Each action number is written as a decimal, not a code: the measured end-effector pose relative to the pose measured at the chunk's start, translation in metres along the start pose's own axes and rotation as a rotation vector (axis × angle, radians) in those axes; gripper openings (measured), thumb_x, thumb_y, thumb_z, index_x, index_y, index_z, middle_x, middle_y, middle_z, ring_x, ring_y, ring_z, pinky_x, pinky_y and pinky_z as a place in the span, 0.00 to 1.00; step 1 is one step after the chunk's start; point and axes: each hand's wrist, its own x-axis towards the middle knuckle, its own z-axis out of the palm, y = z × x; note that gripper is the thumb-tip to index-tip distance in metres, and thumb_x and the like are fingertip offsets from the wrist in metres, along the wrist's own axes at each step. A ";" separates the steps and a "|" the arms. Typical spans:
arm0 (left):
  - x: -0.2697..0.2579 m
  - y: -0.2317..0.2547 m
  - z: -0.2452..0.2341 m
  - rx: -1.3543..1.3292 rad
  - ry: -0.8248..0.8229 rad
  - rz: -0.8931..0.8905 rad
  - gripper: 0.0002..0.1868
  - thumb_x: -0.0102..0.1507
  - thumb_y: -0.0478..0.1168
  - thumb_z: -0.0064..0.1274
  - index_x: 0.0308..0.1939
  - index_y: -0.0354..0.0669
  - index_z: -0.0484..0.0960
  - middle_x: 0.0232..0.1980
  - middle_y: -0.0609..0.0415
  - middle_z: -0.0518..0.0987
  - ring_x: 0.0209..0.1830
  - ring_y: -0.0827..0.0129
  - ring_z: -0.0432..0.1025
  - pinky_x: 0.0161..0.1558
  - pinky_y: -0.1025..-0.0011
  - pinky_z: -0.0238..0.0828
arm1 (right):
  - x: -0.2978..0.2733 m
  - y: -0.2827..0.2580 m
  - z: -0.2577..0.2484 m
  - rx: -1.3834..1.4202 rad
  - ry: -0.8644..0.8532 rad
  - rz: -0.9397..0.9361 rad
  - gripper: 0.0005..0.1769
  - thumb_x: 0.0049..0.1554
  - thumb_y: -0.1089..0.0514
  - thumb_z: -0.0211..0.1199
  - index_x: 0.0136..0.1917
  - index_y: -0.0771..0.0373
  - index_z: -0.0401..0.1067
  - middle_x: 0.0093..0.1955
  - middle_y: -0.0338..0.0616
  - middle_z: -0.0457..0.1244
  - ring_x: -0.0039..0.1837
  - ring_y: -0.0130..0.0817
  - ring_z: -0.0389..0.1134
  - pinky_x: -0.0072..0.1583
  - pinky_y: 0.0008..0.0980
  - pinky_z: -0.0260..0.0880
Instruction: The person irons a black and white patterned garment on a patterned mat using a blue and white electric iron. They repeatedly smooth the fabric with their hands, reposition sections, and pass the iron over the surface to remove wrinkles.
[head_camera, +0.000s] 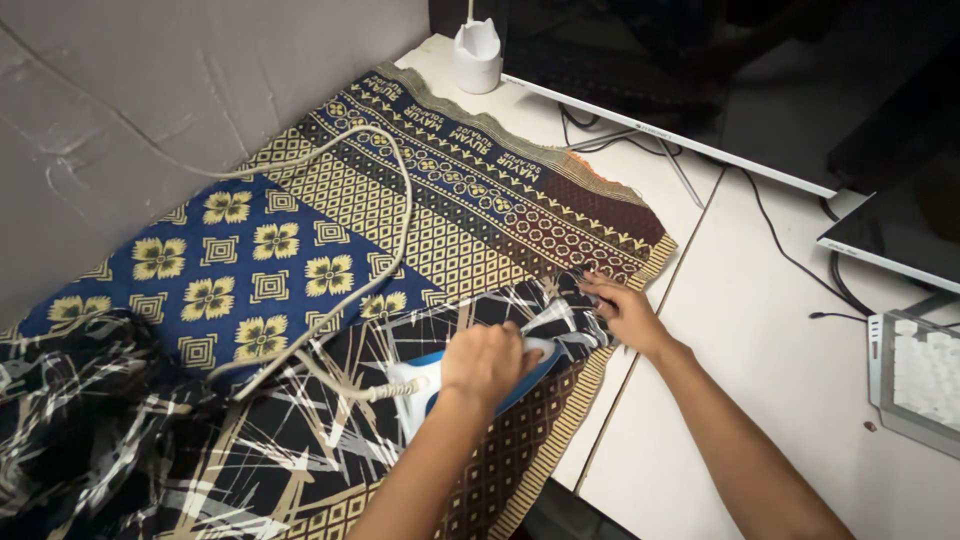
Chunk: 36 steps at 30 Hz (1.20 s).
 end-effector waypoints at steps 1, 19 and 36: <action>0.005 0.004 -0.001 0.002 -0.004 0.016 0.28 0.67 0.64 0.45 0.42 0.41 0.83 0.34 0.47 0.84 0.36 0.55 0.81 0.36 0.61 0.78 | 0.001 0.000 -0.002 0.023 -0.016 0.026 0.26 0.55 0.76 0.57 0.64 0.61 0.74 0.75 0.45 0.61 0.79 0.39 0.57 0.75 0.33 0.56; 0.041 0.028 0.005 0.089 -0.079 0.242 0.29 0.66 0.65 0.46 0.46 0.44 0.84 0.41 0.49 0.85 0.43 0.58 0.81 0.43 0.61 0.78 | 0.011 0.004 -0.016 0.062 -0.093 0.074 0.26 0.53 0.77 0.59 0.61 0.58 0.78 0.73 0.44 0.63 0.77 0.37 0.60 0.75 0.32 0.59; -0.057 -0.085 -0.023 0.222 -0.194 0.322 0.31 0.66 0.70 0.44 0.45 0.49 0.82 0.35 0.47 0.84 0.37 0.52 0.80 0.38 0.58 0.76 | 0.011 0.025 -0.006 -0.022 -0.090 0.000 0.25 0.53 0.76 0.59 0.61 0.60 0.77 0.72 0.44 0.63 0.76 0.40 0.60 0.75 0.36 0.57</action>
